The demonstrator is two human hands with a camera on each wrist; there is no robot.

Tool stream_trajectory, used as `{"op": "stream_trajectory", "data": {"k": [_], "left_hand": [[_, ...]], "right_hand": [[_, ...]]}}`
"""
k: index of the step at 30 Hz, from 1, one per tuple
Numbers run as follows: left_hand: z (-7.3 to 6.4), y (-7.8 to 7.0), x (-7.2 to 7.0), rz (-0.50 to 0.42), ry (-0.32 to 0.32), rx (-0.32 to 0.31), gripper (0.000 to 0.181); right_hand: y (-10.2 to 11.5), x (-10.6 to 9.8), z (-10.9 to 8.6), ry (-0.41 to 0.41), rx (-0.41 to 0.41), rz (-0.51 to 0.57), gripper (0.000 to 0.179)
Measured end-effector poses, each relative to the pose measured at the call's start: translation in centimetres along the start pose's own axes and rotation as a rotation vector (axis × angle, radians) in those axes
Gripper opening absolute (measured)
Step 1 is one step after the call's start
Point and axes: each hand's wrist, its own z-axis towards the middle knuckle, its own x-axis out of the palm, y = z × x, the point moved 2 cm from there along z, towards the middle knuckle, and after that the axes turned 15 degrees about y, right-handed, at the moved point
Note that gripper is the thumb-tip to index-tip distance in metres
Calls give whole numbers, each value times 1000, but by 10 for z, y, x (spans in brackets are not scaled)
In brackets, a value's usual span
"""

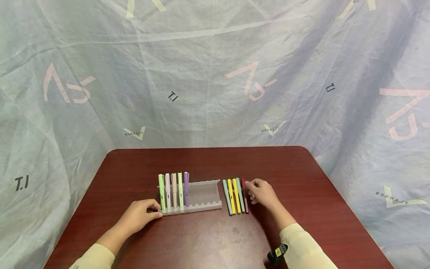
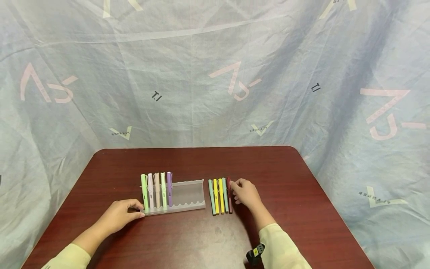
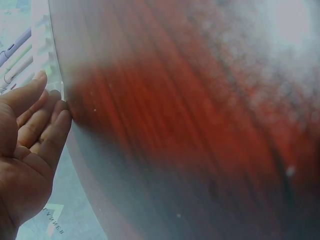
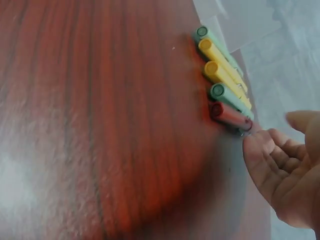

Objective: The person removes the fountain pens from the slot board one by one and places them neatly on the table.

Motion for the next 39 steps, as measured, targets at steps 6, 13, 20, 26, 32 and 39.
{"op": "stream_trajectory", "data": {"k": [6,13,20,26,32,39], "left_hand": [[0,0,0,-7,2,-7,12],[0,0,1,-8,-1,-8,12],[1,1,1,1,-5,3,12],[1,1,0,5,-10,10,12],[2,0,0,2,-6,8,12],[1,0,-1,-6,1,-7,12]], "right_hand": [[16,5,2,2,-168,71,43],[37,28,2,155,-296,102,43],[50,55,6,296,-333,142,43],[59,75,10,364,-326,133,42],[69,97,11,385,-343,114,40],[81,120,16,382,-330,43,42]]}}
